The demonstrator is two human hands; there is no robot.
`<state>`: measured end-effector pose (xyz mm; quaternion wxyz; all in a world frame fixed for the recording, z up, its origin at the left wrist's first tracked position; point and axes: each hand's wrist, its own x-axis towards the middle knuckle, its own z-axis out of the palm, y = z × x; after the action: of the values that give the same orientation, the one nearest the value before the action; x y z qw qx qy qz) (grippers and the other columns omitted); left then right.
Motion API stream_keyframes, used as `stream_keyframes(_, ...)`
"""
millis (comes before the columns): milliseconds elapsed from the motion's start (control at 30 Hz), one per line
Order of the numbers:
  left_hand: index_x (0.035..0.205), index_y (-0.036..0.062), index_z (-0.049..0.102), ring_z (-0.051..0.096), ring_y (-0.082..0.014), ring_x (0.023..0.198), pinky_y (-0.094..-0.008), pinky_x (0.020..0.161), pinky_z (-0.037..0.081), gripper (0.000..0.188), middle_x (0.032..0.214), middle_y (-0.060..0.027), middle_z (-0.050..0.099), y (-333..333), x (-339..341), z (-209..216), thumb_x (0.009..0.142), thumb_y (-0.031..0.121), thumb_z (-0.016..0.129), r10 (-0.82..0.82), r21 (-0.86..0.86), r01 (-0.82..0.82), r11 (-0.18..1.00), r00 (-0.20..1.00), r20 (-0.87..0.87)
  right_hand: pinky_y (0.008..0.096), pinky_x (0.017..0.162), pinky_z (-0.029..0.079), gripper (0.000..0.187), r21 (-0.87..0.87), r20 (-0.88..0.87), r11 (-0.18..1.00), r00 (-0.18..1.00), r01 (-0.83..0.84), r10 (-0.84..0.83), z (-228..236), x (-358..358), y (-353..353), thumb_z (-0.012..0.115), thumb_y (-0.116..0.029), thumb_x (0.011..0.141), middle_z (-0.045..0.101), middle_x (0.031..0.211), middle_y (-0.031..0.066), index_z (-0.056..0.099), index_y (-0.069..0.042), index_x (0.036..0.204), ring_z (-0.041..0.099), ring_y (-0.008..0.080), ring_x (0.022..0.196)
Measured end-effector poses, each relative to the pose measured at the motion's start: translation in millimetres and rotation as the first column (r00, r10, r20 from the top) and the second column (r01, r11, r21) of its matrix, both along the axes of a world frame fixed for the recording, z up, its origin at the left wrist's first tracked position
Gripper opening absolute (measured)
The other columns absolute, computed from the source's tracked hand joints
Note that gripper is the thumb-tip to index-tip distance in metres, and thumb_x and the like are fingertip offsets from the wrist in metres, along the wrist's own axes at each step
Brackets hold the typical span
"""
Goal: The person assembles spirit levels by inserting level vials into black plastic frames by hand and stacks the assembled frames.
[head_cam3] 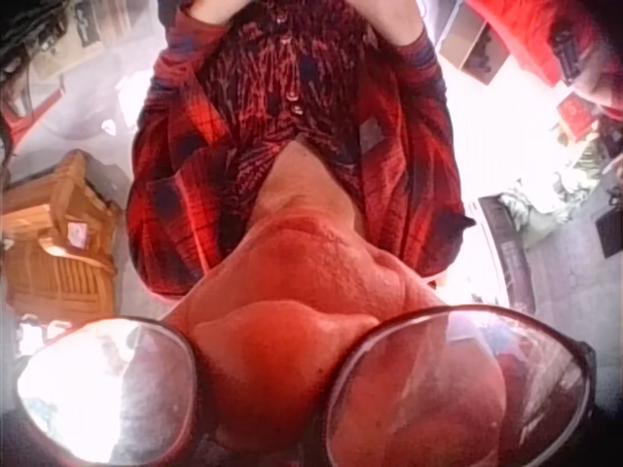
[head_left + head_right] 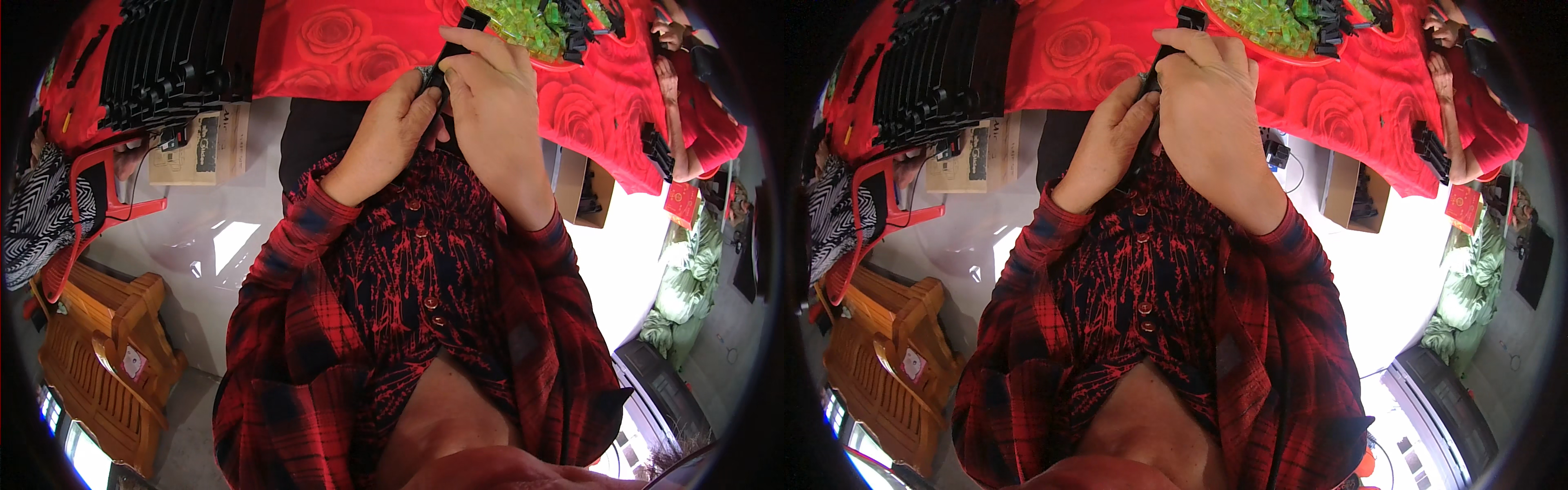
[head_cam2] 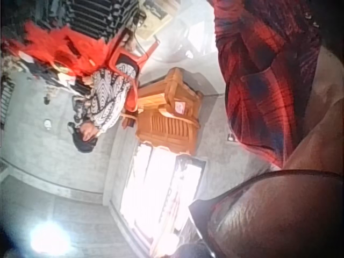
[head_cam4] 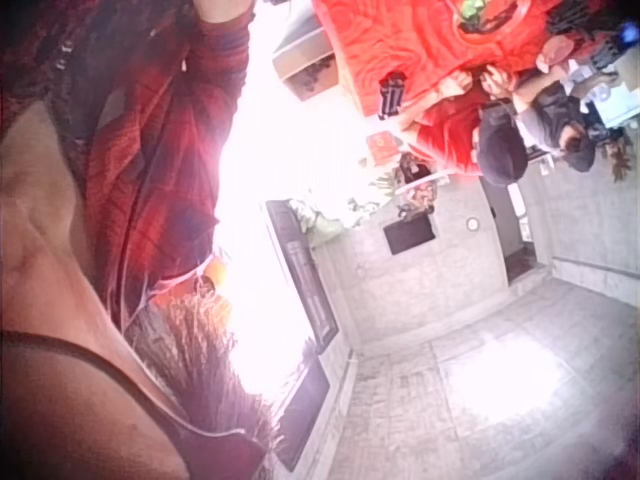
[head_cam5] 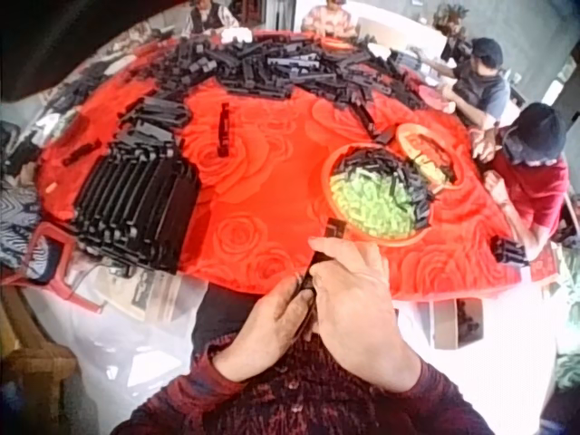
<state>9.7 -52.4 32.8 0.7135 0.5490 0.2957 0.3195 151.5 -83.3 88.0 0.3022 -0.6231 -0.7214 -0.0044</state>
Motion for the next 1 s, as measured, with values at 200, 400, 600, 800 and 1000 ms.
stream_keyframes(200,0.117,-0.0012,0.055,0.064,-0.0103,0.075,-0.0252,0.066,0.052,0.024,0.092,-0.0057,0.065,5,-1,6,0.106,0.018,0.044,0.038,-0.139,-0.027,0.99,0.996,0.075,0.0372,0.084,0.05,0.021,0.082,-0.412,0.992,0.91,0.092,-0.051,-1,3,-2,0.057,0.0,0.091,0.061,0.115,0.015,0.068,-0.001,0.11,0.059,0.0293,0.099)
stream_keyframes(400,0.121,-0.0017,0.058,0.064,-0.0106,0.084,-0.0243,0.076,0.052,0.026,0.096,-0.005,0.066,-1,2,-1,0.106,0.018,0.048,0.106,-0.201,-0.087,0.976,0.99,0.091,0.0296,0.093,0.048,0.035,-0.058,-0.506,0.99,0.851,0.131,-0.142,-16,8,-4,0.058,-0.009,0.1,0.059,0.126,0.0116,0.054,0.0,0.133,0.059,0.0167,0.107)
stream_keyframes(600,0.118,-0.0024,0.06,0.064,-0.0101,0.085,-0.0239,0.075,0.051,0.024,0.097,-0.0042,0.066,-2,3,1,0.105,0.016,0.051,0.122,-0.098,-0.122,0.988,0.993,-0.007,0.0314,0.097,0.047,0.057,-0.124,-0.683,0.991,0.72,0.052,-0.123,-21,4,4,0.061,-0.013,0.1,0.057,0.128,0.0151,0.035,0.008,0.146,0.058,0.0175,0.11)
stream_keyframes(800,0.12,-0.0021,0.059,0.064,-0.0096,0.08,-0.0229,0.069,0.05,0.024,0.096,-0.0038,0.066,-7,5,2,0.105,0.015,0.051,0.186,-0.091,-0.188,0.978,0.982,-0.028,0.0308,0.096,0.048,0.065,-0.12,-0.648,0.992,0.755,0.025,-0.098,-17,-1,6,0.065,-0.011,0.096,0.058,0.127,0.0156,0.031,0.011,0.148,0.059,0.0179,0.109)
stream_keyframes(1000,0.109,-0.0019,0.061,0.064,-0.0097,0.079,-0.0231,0.067,0.05,0.021,0.093,-0.0038,0.066,-6,2,4,0.104,0.017,0.052,0.198,-0.017,-0.202,0.979,0.973,-0.12,0.03,0.094,0.048,0.063,-0.097,-0.707,0.995,0.703,0.013,-0.078,-20,-4,2,0.062,-0.005,0.095,0.058,0.124,0.0138,0.03,0.012,0.148,0.058,0.0162,0.108)
